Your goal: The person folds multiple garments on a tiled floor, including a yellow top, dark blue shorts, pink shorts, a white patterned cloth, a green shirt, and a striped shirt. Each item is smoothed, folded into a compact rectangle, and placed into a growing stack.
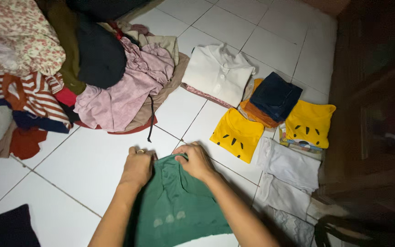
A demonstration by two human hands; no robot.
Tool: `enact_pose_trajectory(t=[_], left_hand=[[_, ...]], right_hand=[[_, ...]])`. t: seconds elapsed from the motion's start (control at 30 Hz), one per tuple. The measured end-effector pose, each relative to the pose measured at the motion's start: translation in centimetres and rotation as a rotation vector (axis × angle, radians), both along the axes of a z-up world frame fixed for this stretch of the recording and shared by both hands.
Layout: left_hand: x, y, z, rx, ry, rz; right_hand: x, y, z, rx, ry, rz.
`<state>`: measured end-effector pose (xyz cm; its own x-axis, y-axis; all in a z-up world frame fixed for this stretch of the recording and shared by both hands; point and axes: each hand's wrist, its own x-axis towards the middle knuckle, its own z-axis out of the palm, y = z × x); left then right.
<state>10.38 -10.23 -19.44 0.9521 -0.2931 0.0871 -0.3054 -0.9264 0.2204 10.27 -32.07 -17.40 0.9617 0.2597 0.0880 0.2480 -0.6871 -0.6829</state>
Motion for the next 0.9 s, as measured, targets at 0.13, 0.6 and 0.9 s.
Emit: enact_pose_trajectory(t=[0.13, 0.6, 0.9], left_hand=[[-4.4, 1.0, 3.8, -0.049, -0.139, -0.106], [-20.3, -1.6, -1.8, -0.146, -0.210, -0.160], [-21.3, -2.7, -0.7, -0.194, -0.135, -0.106]], right_hand=[[-4.0, -1.0, 2.7, 0.084, -0.211, 0.090], [-19.5, -1.9, -3.2, -0.158, -0.336, 0.245], [-20.3, -2.7, -1.6, -0.056, -0.125, 0.200]])
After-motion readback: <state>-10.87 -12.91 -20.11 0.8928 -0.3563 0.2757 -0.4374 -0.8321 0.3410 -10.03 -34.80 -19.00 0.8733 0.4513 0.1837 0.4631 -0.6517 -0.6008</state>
